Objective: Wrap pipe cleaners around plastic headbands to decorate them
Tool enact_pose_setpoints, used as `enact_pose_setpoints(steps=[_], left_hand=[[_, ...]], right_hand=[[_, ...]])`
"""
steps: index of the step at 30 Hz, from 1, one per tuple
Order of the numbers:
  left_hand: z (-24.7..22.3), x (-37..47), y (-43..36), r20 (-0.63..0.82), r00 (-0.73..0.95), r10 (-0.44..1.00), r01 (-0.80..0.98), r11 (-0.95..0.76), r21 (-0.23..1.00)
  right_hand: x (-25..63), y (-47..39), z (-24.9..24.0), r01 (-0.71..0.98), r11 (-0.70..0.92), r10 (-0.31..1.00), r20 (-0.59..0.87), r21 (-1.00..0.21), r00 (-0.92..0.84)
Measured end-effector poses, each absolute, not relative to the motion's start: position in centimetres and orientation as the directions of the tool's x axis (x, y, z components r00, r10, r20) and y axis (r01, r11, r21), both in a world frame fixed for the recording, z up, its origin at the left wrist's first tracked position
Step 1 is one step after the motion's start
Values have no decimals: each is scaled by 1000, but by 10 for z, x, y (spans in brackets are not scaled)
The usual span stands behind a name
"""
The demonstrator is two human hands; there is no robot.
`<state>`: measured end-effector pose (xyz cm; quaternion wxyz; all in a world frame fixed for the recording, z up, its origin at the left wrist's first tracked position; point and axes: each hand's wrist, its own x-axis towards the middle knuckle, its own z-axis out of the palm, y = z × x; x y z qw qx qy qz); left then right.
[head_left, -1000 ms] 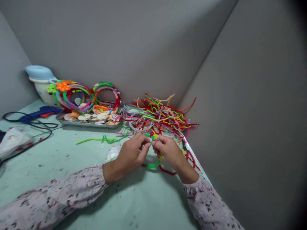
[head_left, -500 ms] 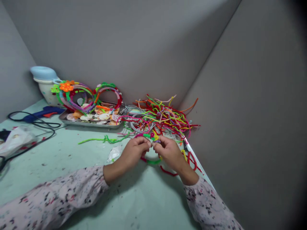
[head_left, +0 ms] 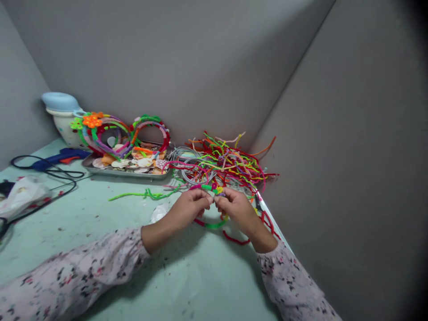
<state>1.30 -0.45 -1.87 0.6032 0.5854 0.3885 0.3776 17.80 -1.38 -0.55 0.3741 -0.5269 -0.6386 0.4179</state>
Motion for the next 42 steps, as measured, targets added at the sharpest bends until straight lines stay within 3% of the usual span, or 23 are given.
enact_pose_setpoints(steps=[2,4,8,16,22,26,30,35,38,42], left_hand=[[-22,13,-7,186,333,924,161,-250,955],[-25,12,-10,383,292,876,309,-465,830],[-30,9,-10,597,326,733,459,-675,577],[-36,2,-2,704,477,527,551,-803,227],[-37,-1,-1,683,539,493,578,-806,127],[-34,1,-4,613,523,592,594,-769,236],[-28,5,-7,521,416,746,548,-662,511],[-18,9,-7,276,332,902,350,-390,852],[-12,11,-7,107,321,941,227,-187,956],[-6,11,-7,-96,375,922,115,56,992]], right_hand=[[177,-12,-6,313,35,991,-8,-949,-134],[176,-12,-8,274,16,992,-18,-962,-122],[175,-12,-12,188,-4,992,-27,-982,-121],[169,-15,-11,80,-90,986,-100,-993,-130],[168,-15,-13,146,-75,989,-92,-986,-116],[166,-17,-10,228,-40,992,-66,-973,-110],[166,-19,-8,306,22,995,-10,-952,-103],[168,-19,-9,426,171,983,123,-889,-138],[170,-20,-8,452,200,976,138,-869,-168],[174,-21,-5,437,234,962,141,-868,-234]])
